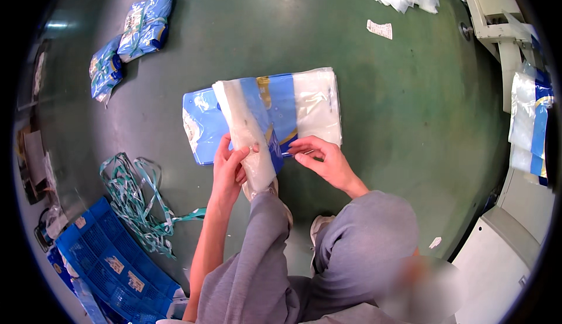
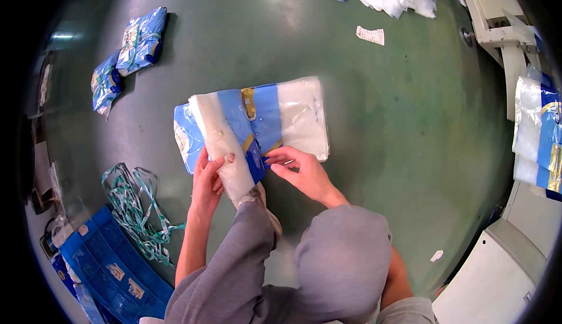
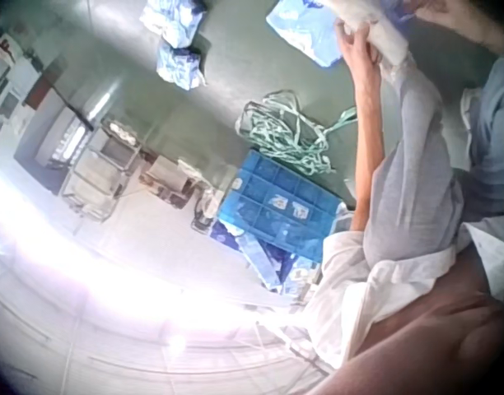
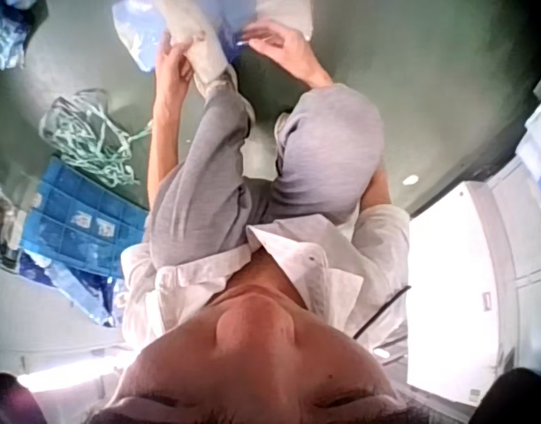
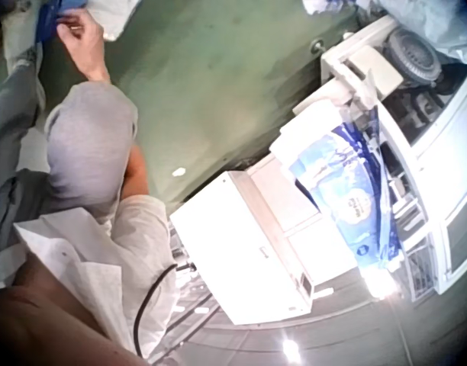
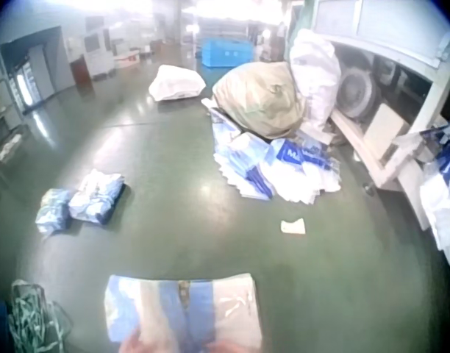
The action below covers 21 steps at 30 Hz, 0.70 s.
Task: The person repeatedly picks up blue and white packages from the floor, opens them, and places the contents into a metal wire basket. They also handle green plastic straps and other loose items on the floor.
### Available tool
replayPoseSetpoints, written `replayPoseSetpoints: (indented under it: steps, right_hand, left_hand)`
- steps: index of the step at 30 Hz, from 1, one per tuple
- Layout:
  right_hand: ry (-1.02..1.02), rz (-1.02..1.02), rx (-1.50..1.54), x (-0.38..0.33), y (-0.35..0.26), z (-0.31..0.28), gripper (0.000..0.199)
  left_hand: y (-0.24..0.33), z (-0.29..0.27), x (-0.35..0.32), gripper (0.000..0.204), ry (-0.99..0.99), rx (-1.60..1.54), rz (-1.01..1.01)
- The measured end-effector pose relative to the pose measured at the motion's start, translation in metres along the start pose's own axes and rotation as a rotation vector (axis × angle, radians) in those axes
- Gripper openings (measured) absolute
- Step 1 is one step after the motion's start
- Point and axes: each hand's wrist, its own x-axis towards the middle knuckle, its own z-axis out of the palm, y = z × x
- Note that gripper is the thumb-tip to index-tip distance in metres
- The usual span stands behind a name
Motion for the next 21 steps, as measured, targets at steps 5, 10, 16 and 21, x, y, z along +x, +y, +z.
replayPoseSetpoints:
  steps: [5,10,16,21]
  right_hand:
    - [0.020,0.042,0.320,0.000,-0.004,0.015,0.041]
    - [0.220,0.080,-0.164,0.005,-0.006,0.019,0.053]
    - [0.385,-0.048,-0.423,0.015,0.008,0.014,0.040]
    - [0.303,0.065,-0.124,0.034,0.004,0.013,0.041]
  left_hand:
    - [-0.031,0.024,0.001,0.052,-0.009,0.592,0.228]
    - [-0.058,0.059,0.003,0.063,-0.076,1.307,0.332]
    - [-0.044,0.062,0.004,0.060,-0.216,1.180,0.286]
    - [-0.037,0.066,-0.006,0.075,-0.236,1.361,0.160]
